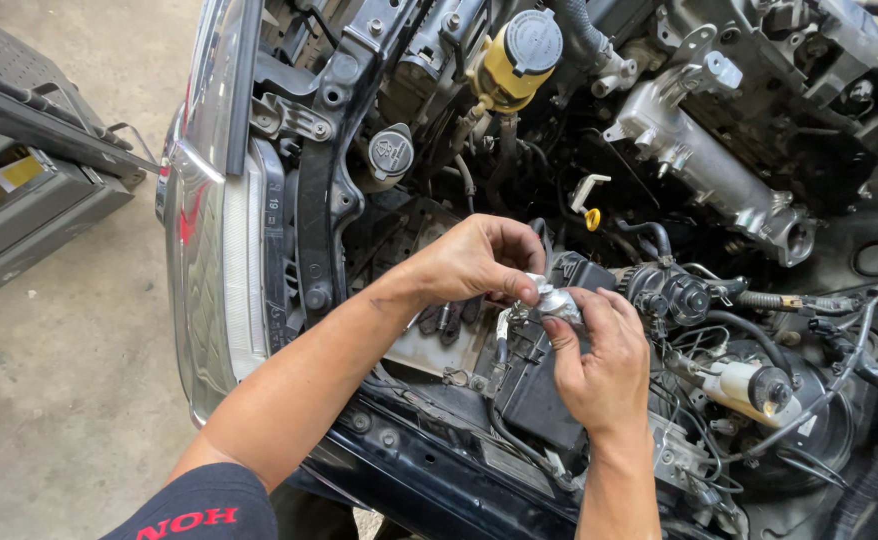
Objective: The person works in a car engine bay, lifting and repositioning a silver intake manifold assembly and aligning it against the engine. They then use a ratchet with sockets to loosen and tighten bolts around the manifold and nearby components, and finish by reaching near the battery area and fuse box.
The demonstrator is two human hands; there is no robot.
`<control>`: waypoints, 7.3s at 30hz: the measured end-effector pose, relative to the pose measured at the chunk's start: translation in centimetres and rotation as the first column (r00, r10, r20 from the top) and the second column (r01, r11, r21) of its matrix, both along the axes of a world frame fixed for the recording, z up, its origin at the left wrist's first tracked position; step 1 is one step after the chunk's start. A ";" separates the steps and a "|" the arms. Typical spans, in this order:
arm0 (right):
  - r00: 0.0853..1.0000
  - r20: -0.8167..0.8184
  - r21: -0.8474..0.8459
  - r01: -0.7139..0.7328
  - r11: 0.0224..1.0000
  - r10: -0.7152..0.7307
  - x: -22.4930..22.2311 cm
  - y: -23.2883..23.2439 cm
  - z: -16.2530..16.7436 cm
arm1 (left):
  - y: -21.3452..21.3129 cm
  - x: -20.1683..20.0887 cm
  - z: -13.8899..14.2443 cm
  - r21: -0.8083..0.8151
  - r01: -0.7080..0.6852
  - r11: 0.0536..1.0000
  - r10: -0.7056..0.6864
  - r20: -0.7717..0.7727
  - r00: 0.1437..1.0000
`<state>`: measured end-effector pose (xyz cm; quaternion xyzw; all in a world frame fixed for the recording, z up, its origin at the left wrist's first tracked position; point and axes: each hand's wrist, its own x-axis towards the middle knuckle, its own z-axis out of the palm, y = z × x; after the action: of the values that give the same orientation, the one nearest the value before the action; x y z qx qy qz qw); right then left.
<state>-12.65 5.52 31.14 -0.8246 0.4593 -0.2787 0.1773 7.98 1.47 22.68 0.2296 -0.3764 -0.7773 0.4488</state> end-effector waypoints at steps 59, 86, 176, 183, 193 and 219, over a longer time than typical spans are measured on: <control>0.882 0.332 0.654 0.039 0.756 -0.333 -2.4 0.2 -1.6 | 2.9 -2.8 4.3 -0.439 -0.237 0.867 0.421 0.388 0.820; 0.864 0.299 0.697 0.093 0.711 -0.405 -1.0 0.4 -2.1 | 2.3 -2.2 5.0 -0.320 -0.180 0.930 0.339 0.558 0.757; 0.513 0.434 0.628 0.417 0.657 -0.741 -18.3 -11.8 -5.7 | 1.3 -5.3 -23.0 -0.287 0.119 0.950 0.311 0.884 -0.349; 0.135 0.287 0.710 0.634 0.305 -0.948 -41.2 -30.4 -24.5 | 1.2 -5.5 -23.1 -0.192 0.127 0.973 0.227 0.895 -0.385; -0.027 0.483 0.876 0.008 0.483 -0.875 -46.0 -33.4 -28.9 | 1.1 -5.1 -24.0 -0.515 0.145 0.845 0.534 0.803 -0.265; 0.088 0.325 0.868 0.368 0.334 -0.942 -51.0 -37.1 -35.2 | 2.8 -5.1 -26.3 -0.525 0.135 0.840 0.527 0.733 -0.430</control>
<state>-63.67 -31.56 -4.02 -0.1438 0.7136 -0.5167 0.4507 2.90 4.28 -3.60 0.7367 -0.6661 -0.0308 0.1125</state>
